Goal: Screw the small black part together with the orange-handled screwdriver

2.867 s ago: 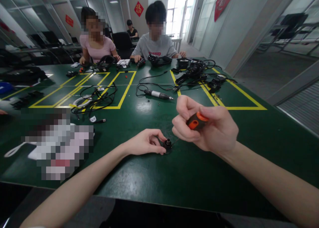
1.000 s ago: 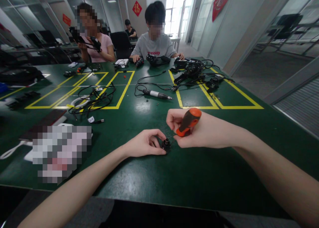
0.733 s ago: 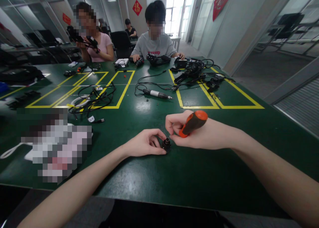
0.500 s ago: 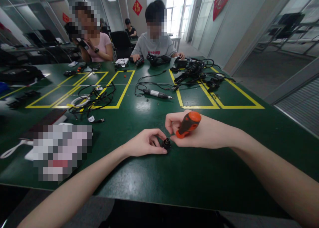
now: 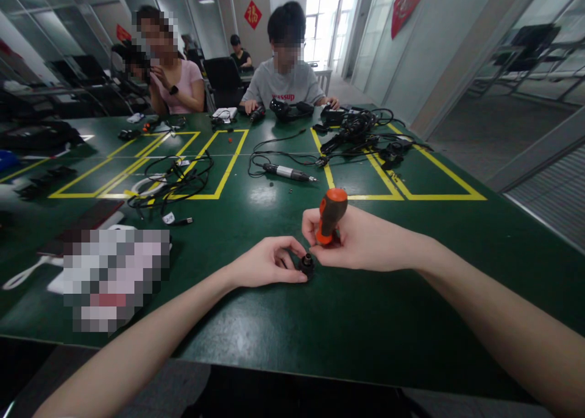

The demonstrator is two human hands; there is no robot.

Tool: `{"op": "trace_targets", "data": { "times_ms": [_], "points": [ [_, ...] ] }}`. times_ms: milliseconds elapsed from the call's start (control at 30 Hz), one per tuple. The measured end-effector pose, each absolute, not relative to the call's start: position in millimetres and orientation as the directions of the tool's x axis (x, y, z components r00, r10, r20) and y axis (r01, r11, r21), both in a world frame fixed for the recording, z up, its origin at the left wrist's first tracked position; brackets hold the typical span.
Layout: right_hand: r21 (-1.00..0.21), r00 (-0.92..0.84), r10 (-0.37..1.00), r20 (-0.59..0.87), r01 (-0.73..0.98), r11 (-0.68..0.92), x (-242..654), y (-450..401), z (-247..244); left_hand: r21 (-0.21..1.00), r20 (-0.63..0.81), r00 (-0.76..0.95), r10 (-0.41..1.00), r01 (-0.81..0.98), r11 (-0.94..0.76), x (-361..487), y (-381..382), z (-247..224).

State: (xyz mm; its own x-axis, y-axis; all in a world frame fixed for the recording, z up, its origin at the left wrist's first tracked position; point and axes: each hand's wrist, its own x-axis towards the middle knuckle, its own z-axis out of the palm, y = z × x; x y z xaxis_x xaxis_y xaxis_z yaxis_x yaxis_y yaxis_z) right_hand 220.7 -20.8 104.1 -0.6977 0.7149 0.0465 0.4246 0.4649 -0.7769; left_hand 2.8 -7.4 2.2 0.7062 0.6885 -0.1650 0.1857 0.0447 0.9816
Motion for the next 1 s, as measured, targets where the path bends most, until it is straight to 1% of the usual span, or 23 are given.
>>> {"op": "trace_targets", "data": {
  "times_ms": [133, 200, 400, 533, 667, 867, 1000],
  "points": [
    [-0.815, -0.713, 0.702, -0.007, 0.410, 0.408, 223, -21, 104, 0.984, -0.155, 0.706, 0.691, 0.176, 0.042, 3, -7, 2],
    [-0.817, -0.724, 0.689, -0.021, 0.410, 0.406, 223, -21, 104, 0.985, -0.152, 0.709, 0.689, 0.170, 0.042, 3, -7, 2],
    [-0.776, -0.727, 0.686, 0.034, 0.413, 0.476, 221, -19, 100, 0.980, -0.170, 0.706, 0.688, 0.191, 0.047, 2, -7, 1],
    [-0.800, -0.708, 0.704, 0.044, 0.397, 0.449, 220, -20, 102, 0.980, -0.162, 0.699, 0.696, 0.197, 0.030, 3, -8, 1],
    [-0.830, -0.723, 0.691, 0.003, 0.383, 0.405, 222, -22, 104, 0.978, -0.162, 0.677, 0.718, 0.209, 0.023, 3, -8, 1],
    [-0.814, -0.734, 0.679, 0.003, 0.393, 0.428, 225, -19, 98, 0.971, -0.179, 0.682, 0.709, 0.238, 0.016, 2, -10, 0],
    [-0.819, -0.741, 0.671, 0.021, 0.372, 0.437, 226, -16, 94, 0.966, -0.149, 0.679, 0.719, 0.256, -0.041, 3, -12, 0]
  ]
}}
